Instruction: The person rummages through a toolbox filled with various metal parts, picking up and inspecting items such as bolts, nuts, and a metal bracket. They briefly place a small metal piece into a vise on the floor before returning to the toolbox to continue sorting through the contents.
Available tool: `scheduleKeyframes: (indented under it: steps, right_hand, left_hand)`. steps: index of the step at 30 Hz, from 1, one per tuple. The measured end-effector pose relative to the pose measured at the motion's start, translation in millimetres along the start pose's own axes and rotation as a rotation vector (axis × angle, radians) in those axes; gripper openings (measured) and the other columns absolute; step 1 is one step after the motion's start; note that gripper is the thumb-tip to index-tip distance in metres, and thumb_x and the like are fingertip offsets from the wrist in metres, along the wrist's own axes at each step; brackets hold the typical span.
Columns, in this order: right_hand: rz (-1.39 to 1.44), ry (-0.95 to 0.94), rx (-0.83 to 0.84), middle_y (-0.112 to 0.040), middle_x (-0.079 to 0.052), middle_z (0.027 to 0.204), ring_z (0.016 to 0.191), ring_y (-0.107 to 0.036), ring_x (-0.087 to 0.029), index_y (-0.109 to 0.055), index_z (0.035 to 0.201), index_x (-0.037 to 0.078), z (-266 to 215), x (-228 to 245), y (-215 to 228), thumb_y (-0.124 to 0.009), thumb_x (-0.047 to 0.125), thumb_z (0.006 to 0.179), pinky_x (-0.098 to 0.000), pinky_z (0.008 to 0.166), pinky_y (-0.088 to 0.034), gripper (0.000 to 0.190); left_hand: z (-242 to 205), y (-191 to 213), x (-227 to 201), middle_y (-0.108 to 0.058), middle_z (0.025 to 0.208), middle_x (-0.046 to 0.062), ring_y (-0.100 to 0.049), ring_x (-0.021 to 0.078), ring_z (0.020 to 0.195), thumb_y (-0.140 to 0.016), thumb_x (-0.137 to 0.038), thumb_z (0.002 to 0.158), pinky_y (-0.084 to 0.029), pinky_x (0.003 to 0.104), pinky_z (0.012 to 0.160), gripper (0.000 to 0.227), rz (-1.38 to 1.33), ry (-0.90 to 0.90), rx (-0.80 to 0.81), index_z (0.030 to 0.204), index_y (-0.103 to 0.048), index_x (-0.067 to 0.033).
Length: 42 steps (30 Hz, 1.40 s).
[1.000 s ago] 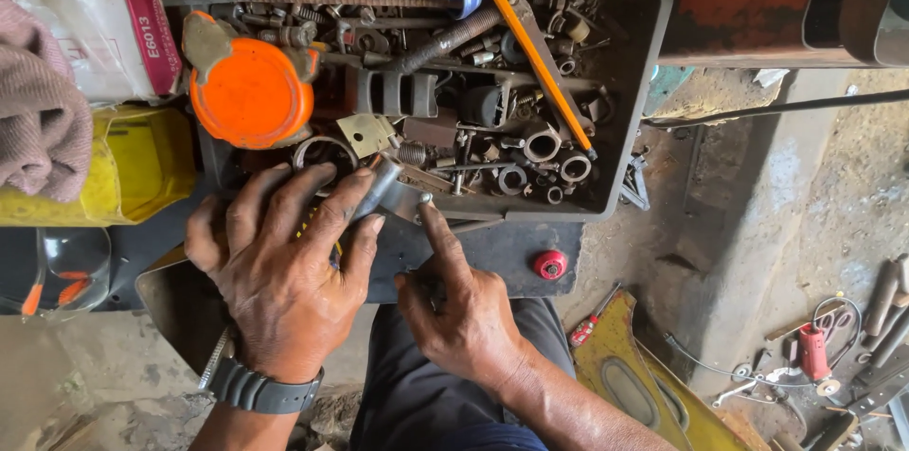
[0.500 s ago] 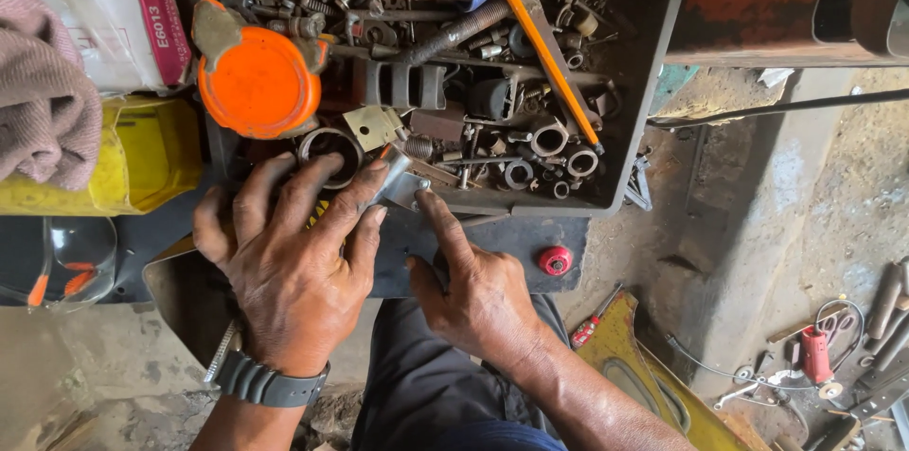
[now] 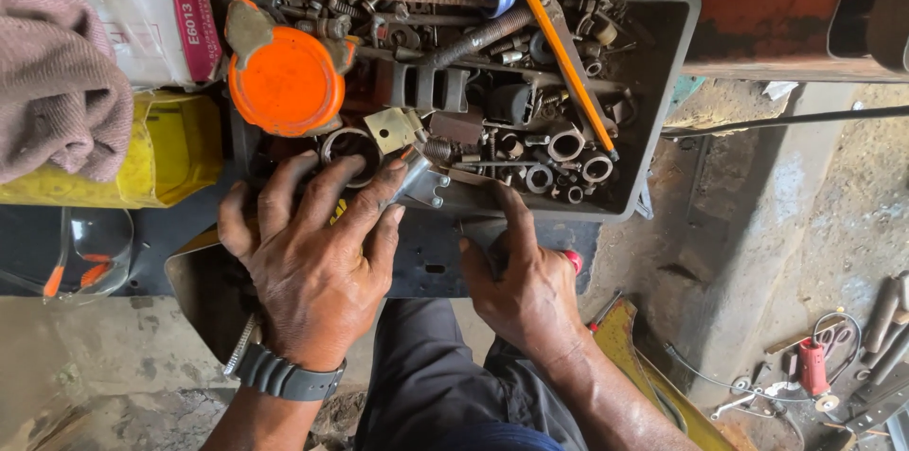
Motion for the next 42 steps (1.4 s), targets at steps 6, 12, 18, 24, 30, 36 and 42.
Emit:
scheduleKeyframes:
  steps: [6,12,18,24,30,36,42]
  right_hand:
    - [0.131,0.047,-0.073,-0.065,0.005,0.056,0.039,-0.06,-0.015,-0.042,0.154,0.008,-2,-2,11,-0.071,0.026,0.092,-0.0308,0.041,-0.049,0.071]
    - [-0.012,0.116,-0.063,-0.065,0.003,0.055,0.037,-0.058,-0.014,-0.051,0.15,0.01,17,6,27,-0.067,0.027,0.098,-0.0349,0.036,-0.052,0.057]
    - [-0.248,0.248,-0.246,-0.069,-0.005,0.068,0.047,-0.061,-0.029,-0.073,0.104,0.013,59,19,49,-0.064,0.026,0.104,-0.049,0.04,-0.047,0.015]
    - [-0.473,0.16,-0.249,-0.067,-0.003,0.065,0.049,-0.062,-0.038,-0.063,0.088,0.015,80,16,34,-0.073,0.04,0.097,-0.052,0.04,-0.044,0.028]
    - [-0.42,-0.061,0.001,-0.071,-0.016,0.07,0.06,-0.067,-0.047,-0.064,0.094,0.011,85,18,29,-0.059,0.035,0.097,-0.0578,0.051,-0.05,0.024]
    - [-0.094,0.133,-0.277,-0.068,-0.016,0.069,0.076,-0.072,-0.047,-0.069,0.105,0.014,57,8,41,-0.073,0.035,0.094,-0.0591,0.064,-0.056,0.024]
    - [-0.284,0.161,-0.307,-0.069,-0.012,0.075,0.074,-0.072,-0.042,-0.065,0.1,0.012,59,3,37,-0.074,0.042,0.094,-0.0574,0.063,-0.058,0.032]
  left_hand:
    - [2,3,0,-0.074,0.123,-0.006,-0.058,0.0268,0.123,-0.073,-0.036,0.101,-0.033,0.053,0.105,0.025,-0.003,0.005,-0.018,0.125,-0.079,-0.0359]
    - [3,3,0,-0.074,0.124,-0.006,-0.059,0.0273,0.124,-0.074,-0.036,0.101,-0.032,0.053,0.106,0.025,-0.004,0.01,-0.013,0.125,-0.079,-0.0354]
    - [2,3,0,-0.074,0.124,-0.007,-0.058,0.0267,0.124,-0.076,-0.035,0.098,-0.033,0.053,0.104,0.027,-0.004,0.005,-0.025,0.125,-0.079,-0.0355]
    - [-1,8,4,-0.075,0.119,-0.006,-0.058,0.0257,0.123,-0.081,-0.032,0.095,-0.031,0.052,0.105,0.026,-0.069,0.034,-0.11,0.12,-0.08,-0.0346]
    - [-6,7,6,-0.072,0.122,-0.007,-0.057,0.0265,0.125,-0.08,-0.034,0.091,-0.032,0.059,0.105,0.041,-0.088,0.065,-0.057,0.131,-0.073,-0.0413]
    - [-11,-11,9,-0.072,0.117,-0.005,-0.054,0.0245,0.131,-0.078,-0.036,0.089,-0.018,0.06,0.111,0.028,-0.121,0.127,-0.124,0.117,-0.076,-0.0372]
    - [-11,-12,7,-0.071,0.12,-0.005,-0.054,0.0233,0.131,-0.074,-0.037,0.09,-0.02,0.059,0.111,0.031,-0.103,0.117,-0.121,0.12,-0.074,-0.0382]
Point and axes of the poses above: each hand's wrist, its own z-axis towards the middle knuckle, its own y-axis out of the back of the hand, x = y × z, the point moved 7 cm from there along z, towards the middle knuckle
